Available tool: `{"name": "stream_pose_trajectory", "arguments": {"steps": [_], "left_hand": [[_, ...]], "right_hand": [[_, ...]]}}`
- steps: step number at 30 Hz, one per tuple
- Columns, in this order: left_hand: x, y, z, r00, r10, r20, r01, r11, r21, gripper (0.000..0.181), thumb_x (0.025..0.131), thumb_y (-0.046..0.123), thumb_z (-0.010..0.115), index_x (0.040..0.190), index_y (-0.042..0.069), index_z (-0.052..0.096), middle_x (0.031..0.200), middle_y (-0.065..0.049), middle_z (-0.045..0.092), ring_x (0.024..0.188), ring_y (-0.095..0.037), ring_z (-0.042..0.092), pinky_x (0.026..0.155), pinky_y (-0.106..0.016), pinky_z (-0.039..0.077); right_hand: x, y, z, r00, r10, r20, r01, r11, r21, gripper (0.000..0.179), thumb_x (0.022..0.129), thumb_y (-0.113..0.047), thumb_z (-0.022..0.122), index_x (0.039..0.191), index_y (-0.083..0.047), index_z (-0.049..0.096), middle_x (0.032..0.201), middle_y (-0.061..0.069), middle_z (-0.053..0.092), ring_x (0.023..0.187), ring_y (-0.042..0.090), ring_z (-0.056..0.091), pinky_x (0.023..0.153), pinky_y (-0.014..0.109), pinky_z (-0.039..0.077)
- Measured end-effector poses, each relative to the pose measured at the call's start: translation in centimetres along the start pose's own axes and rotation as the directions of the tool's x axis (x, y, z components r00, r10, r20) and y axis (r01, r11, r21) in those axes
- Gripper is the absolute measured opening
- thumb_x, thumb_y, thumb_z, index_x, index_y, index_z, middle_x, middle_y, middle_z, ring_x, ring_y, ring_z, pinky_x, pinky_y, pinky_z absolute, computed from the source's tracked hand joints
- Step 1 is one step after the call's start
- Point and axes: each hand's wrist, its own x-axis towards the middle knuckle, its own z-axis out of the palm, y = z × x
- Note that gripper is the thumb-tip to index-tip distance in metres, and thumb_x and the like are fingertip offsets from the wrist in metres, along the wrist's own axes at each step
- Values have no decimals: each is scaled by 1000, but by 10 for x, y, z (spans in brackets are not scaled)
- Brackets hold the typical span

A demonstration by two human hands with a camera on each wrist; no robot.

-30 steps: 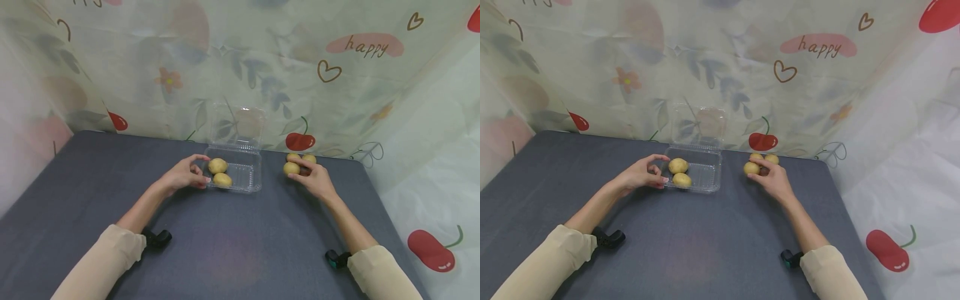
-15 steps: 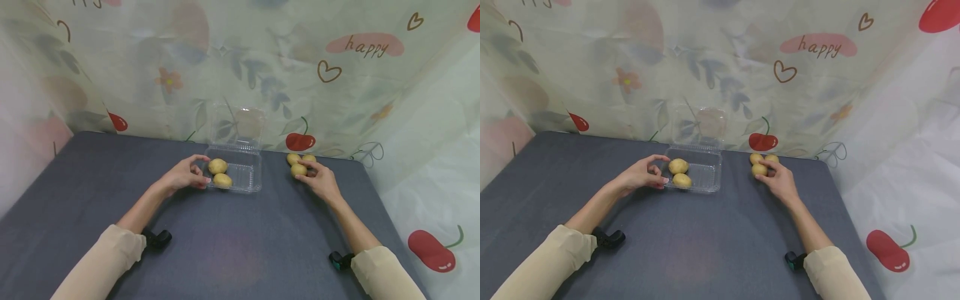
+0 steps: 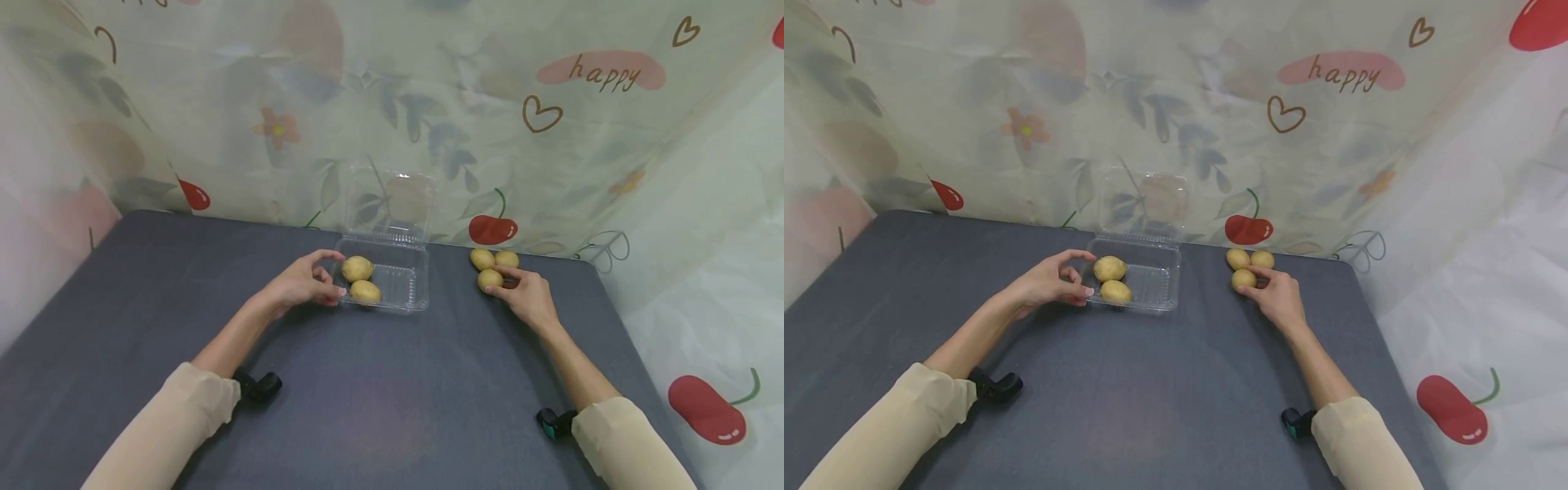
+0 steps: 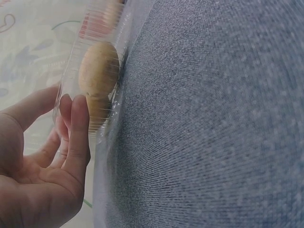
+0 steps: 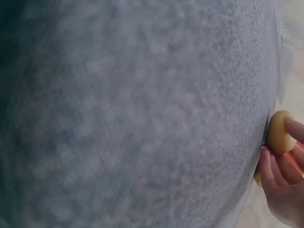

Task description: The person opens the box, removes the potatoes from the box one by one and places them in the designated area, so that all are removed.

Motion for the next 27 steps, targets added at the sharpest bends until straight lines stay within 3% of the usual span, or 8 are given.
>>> {"name": "stream_pose_trajectory", "arguments": {"steps": [12, 23, 27], "left_hand": [[0, 2, 0, 1000, 3, 2, -3, 1000, -10, 72, 87, 3, 76, 147, 12, 38, 83, -11, 59, 79, -28, 69, 82, -44, 60], [0, 1, 0, 1000, -3, 3, 3, 1000, -5, 72, 87, 4, 76, 147, 12, 38, 84, -11, 59, 78, -27, 69, 82, -44, 60], [1, 0, -1, 1000, -5, 2, 5, 1000, -5, 72, 87, 4, 76, 147, 12, 38, 84, -11, 60, 78, -27, 69, 81, -44, 60]], "right_hand": [[-2, -3, 1, 1000, 7, -16, -8, 999, -31, 50, 84, -31, 82, 129, -13, 68, 115, 14, 71, 106, 32, 65, 86, 47, 51], [-1, -4, -2, 1000, 5, -6, -5, 1000, 13, 48, 86, -28, 80, 129, -10, 68, 114, 12, 72, 104, 28, 68, 80, 36, 53], [0, -6, -5, 1000, 1, -28, 0, 999, 40, 46, 87, -26, 79, 128, -9, 68, 114, 12, 72, 105, 27, 69, 83, 38, 55]]}}
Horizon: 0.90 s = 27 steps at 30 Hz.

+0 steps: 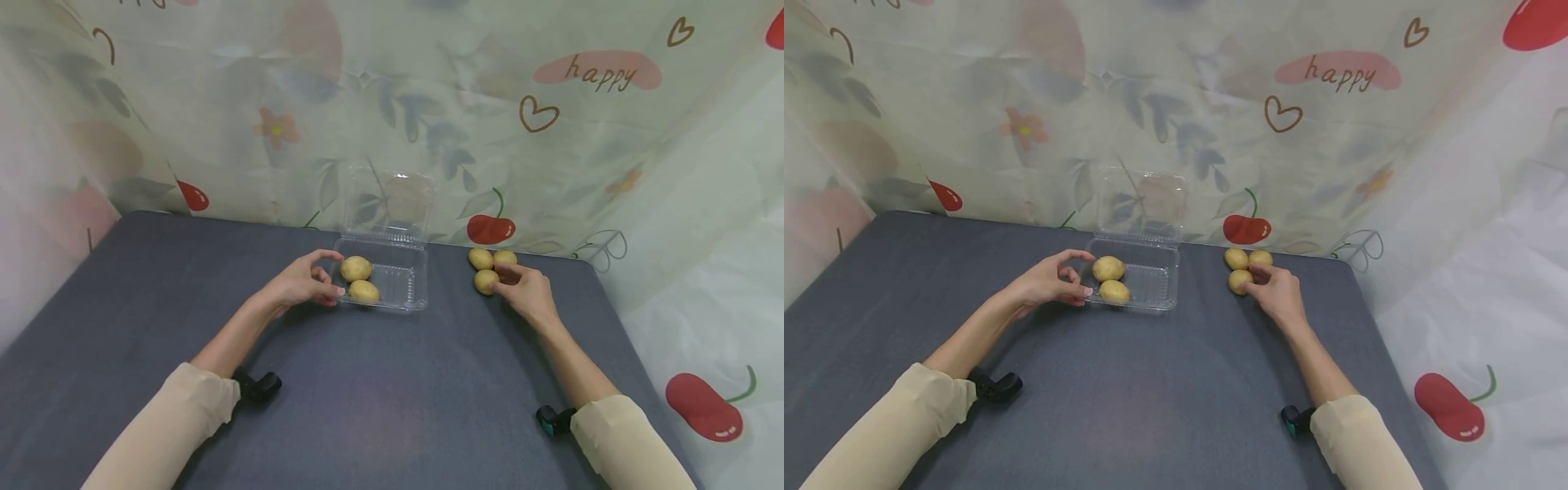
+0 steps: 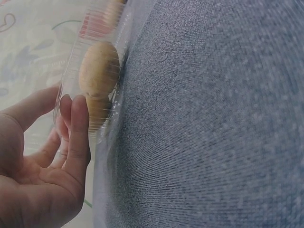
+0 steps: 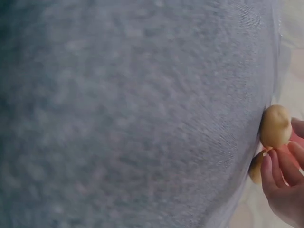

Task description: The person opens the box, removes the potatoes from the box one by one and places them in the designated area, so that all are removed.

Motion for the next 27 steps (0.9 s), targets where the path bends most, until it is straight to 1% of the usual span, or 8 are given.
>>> {"name": "stream_pose_trajectory", "arguments": {"steps": [3, 7, 10, 13, 16, 21, 24, 27], "left_hand": [[0, -1, 0, 1000, 0, 0, 0, 1000, 1, 72, 87, 4, 76, 147, 12, 38, 84, -12, 59, 78, -28, 68, 81, -43, 60], [1, -3, 0, 1000, 2, 0, -2, 1000, 4, 72, 87, 4, 77, 147, 12, 38, 85, -12, 59, 78, -28, 68, 81, -43, 60], [1, -3, 0, 1000, 2, 0, -2, 1000, 3, 72, 87, 4, 77, 147, 11, 38, 84, -12, 60, 78, -27, 68, 81, -43, 60], [1, -2, 0, 1000, -2, 0, 2, 1000, -5, 73, 86, 3, 77, 147, 12, 38, 84, -11, 60, 77, -26, 68, 81, -44, 60], [0, 0, 1, 1000, -8, 2, 8, 1000, -11, 73, 86, 3, 77, 147, 12, 38, 84, -11, 61, 77, -26, 69, 81, -44, 60], [-1, 2, 1, 1000, -8, 2, 8, 1000, -8, 73, 86, 3, 76, 147, 12, 37, 84, -11, 61, 77, -27, 69, 81, -45, 60], [-1, 3, 1, 1000, -5, -1, 5, 1000, -9, 73, 86, 3, 76, 147, 12, 37, 83, -11, 61, 76, -26, 69, 81, -45, 60], [-1, 3, 1, 1000, -4, -2, 4, 1000, -10, 73, 86, 2, 76, 147, 12, 37, 83, -11, 61, 76, -26, 69, 81, -45, 60]], "right_hand": [[0, -2, -2, 1000, -7, -22, 7, 1000, 18, 45, 88, -25, 79, 128, -8, 68, 115, 13, 71, 105, 28, 69, 84, 44, 56], [0, -7, -4, 998, -32, -55, 34, 999, 35, 43, 88, -22, 78, 128, -9, 68, 116, 11, 71, 105, 27, 68, 83, 43, 57], [-1, -11, -5, 994, -64, -85, 69, 996, 56, 41, 88, -20, 78, 127, -10, 69, 116, 10, 72, 105, 25, 69, 81, 31, 57], [-1, -15, -5, 990, -97, -104, 107, 990, 93, 40, 88, -19, 79, 125, -10, 70, 116, 11, 72, 104, 25, 69, 77, 18, 54], [-1, -20, -6, 986, -123, -109, 136, 982, 129, 38, 87, -16, 79, 124, -10, 71, 115, 11, 72, 103, 25, 70, 76, 11, 52], [-2, -28, -7, 985, -138, -106, 155, 973, 174, 35, 87, -14, 79, 122, -13, 72, 114, 8, 73, 102, 22, 69, 77, 12, 52], [-2, -32, -6, 982, -164, -91, 180, 959, 219, 35, 88, -14, 78, 122, -12, 72, 114, 10, 72, 103, 22, 69, 79, 13, 54], [-3, -39, -5, 978, -196, -68, 207, 941, 269, 36, 88, -15, 78, 122, -9, 71, 116, 15, 71, 105, 25, 68, 82, 17, 55]]}}
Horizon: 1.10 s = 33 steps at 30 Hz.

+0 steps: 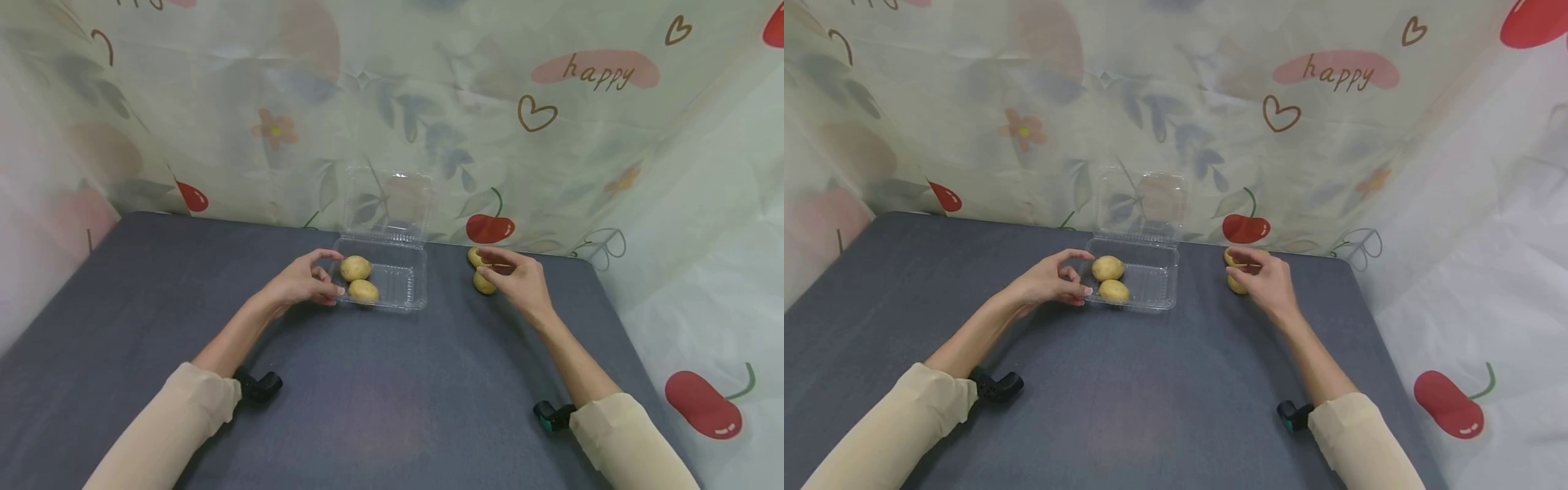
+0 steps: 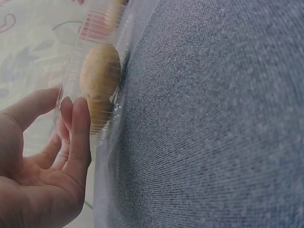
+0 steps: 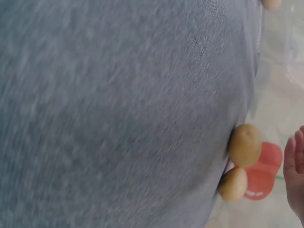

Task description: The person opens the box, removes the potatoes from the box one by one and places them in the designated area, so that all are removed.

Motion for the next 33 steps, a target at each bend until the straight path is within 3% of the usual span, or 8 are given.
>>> {"name": "stream_pose_trajectory", "arguments": {"steps": [10, 17, 21, 28, 33], "left_hand": [[0, 1, 0, 1000, -14, 1, 14, 1000, 8, 74, 86, 5, 78, 148, 12, 38, 83, -10, 60, 77, -26, 68, 83, -45, 60], [0, 1, 0, 1000, -12, -1, 12, 1000, 17, 73, 86, 5, 77, 148, 12, 38, 83, -10, 59, 77, -27, 68, 83, -45, 60], [1, -1, 0, 1000, -3, 0, 3, 1000, 22, 74, 86, 5, 78, 148, 12, 38, 82, -9, 59, 77, -27, 67, 83, -45, 60], [1, 0, -1, 1000, -7, -1, 7, 1000, 22, 73, 86, 5, 78, 147, 12, 38, 81, -9, 59, 77, -27, 68, 83, -45, 60], [1, -1, -2, 1000, 0, 9, 0, 1000, 15, 73, 86, 4, 77, 147, 12, 38, 79, -8, 58, 77, -26, 68, 83, -46, 59]], "right_hand": [[1, -25, 13, 997, -30, 66, 24, 995, 102, 36, 88, -13, 78, 123, -11, 71, 118, 13, 70, 106, 34, 67, 84, 22, 57], [-3, -68, 22, 988, -108, 111, 89, 982, 166, 33, 85, 6, 74, 118, 9, 68, 113, 24, 69, 102, 42, 65, 83, 23, 57], [-2, -74, 29, 984, -99, 149, 66, 975, 213, 34, 86, 7, 72, 120, 11, 66, 117, 25, 67, 103, 44, 65, 84, 26, 58], [1, -81, 41, 970, -142, 196, 95, 968, 233, 33, 86, 8, 72, 118, 10, 67, 114, 26, 67, 100, 45, 66, 87, 49, 56], [2, -85, 50, 961, -145, 234, 82, 962, 260, 36, 85, 10, 71, 120, 14, 64, 118, 29, 65, 102, 47, 65, 86, 43, 58]]}}
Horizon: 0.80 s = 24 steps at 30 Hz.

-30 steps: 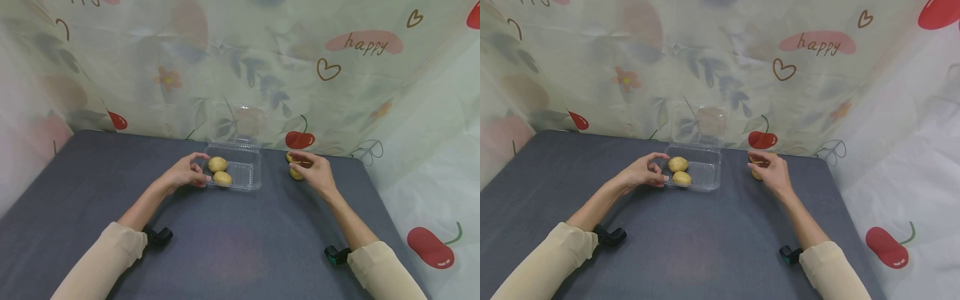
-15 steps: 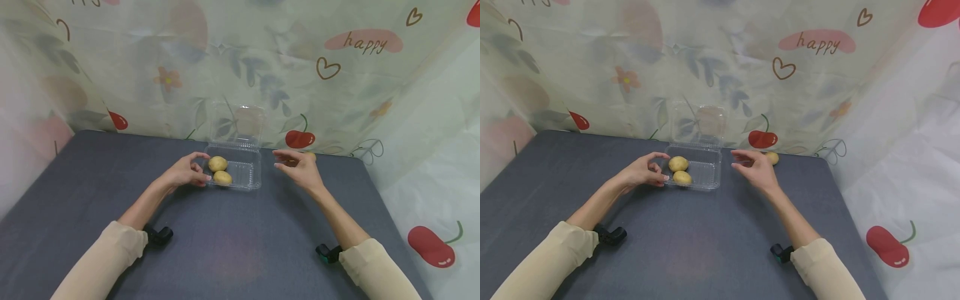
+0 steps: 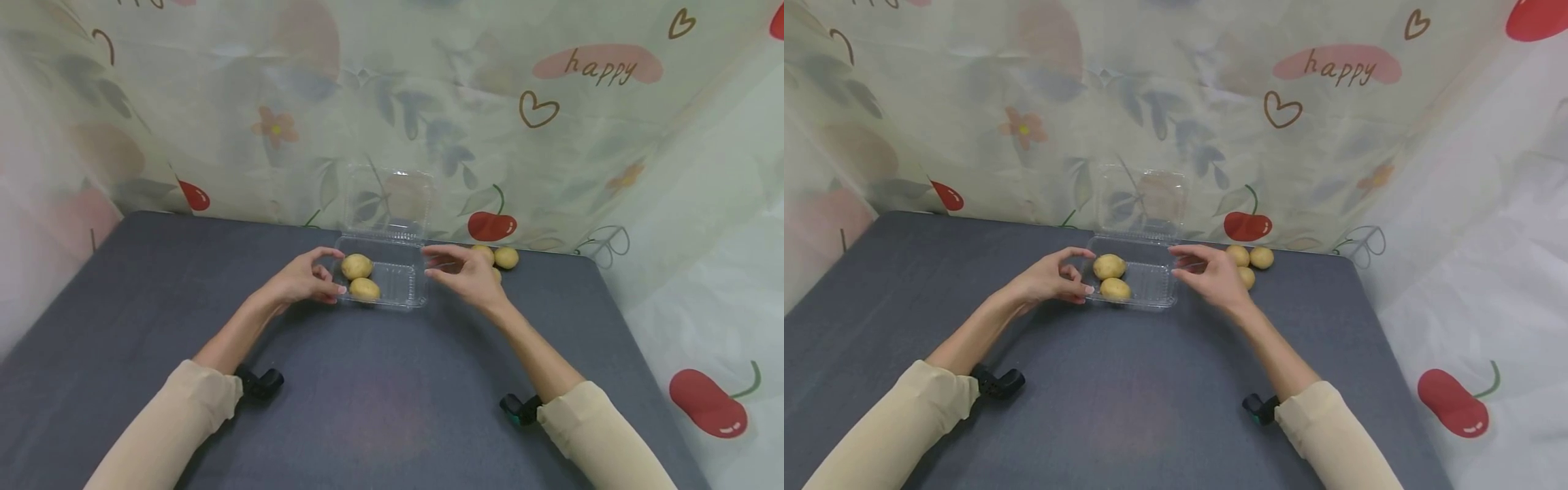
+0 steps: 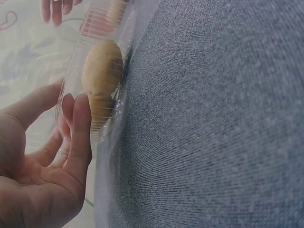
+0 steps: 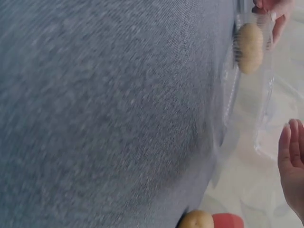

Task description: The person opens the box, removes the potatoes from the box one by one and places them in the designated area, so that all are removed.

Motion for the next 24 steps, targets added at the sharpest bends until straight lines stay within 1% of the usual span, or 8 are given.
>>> {"name": "stream_pose_trajectory", "arguments": {"steps": [2, 5, 9, 12, 18, 24], "left_hand": [[0, 0, 0, 1000, 2, 1, -2, 1000, 4, 73, 86, 4, 77, 147, 12, 38, 79, -8, 58, 78, -27, 68, 83, -45, 59], [-1, 0, -1, 1000, -1, -9, 1, 1000, 26, 74, 86, 4, 78, 148, 12, 38, 79, -9, 57, 78, -27, 68, 82, -44, 60], [-2, 2, 0, 1000, -3, -26, 4, 999, 48, 75, 85, 6, 79, 148, 12, 38, 80, -9, 58, 78, -29, 67, 82, -44, 60], [-1, 3, 1, 999, -2, -32, 4, 999, 53, 77, 84, 6, 80, 148, 12, 38, 78, -7, 57, 79, -30, 67, 83, -44, 60], [0, 3, 4, 999, 7, -41, -5, 997, 71, 78, 83, 9, 82, 148, 12, 38, 74, -5, 56, 76, -28, 66, 82, -44, 60], [1, 0, 4, 999, 24, -45, -20, 996, 82, 77, 83, 10, 82, 146, 13, 39, 74, -6, 55, 74, -28, 65, 80, -42, 60]], "right_hand": [[1, -1, 3, 1000, 18, 20, -18, 1000, 9, 36, 86, 10, 71, 121, 14, 63, 120, 28, 64, 104, 46, 64, 87, 42, 58], [4, 2, 9, 999, 25, 39, -25, 1000, 3, 36, 87, 9, 71, 122, 12, 63, 121, 27, 64, 104, 44, 65, 88, 47, 57], [8, 19, 18, 998, 11, 58, -9, 1000, -25, 37, 87, 6, 71, 124, 9, 64, 122, 26, 65, 103, 41, 66, 88, 50, 56], [11, 31, 23, 998, -4, 70, 8, 998, -58, 37, 88, 3, 73, 124, 4, 66, 122, 23, 66, 102, 36, 67, 87, 46, 57], [15, 36, 30, 994, -24, 109, 34, 996, -83, 36, 88, -5, 76, 124, -3, 69, 120, 16, 68, 100, 25, 69, 84, 35, 59], [20, 35, 38, 980, -17, 196, 36, 995, -92, 40, 89, -5, 75, 128, -1, 66, 121, 19, 67, 104, 27, 68, 85, 31, 58]]}}
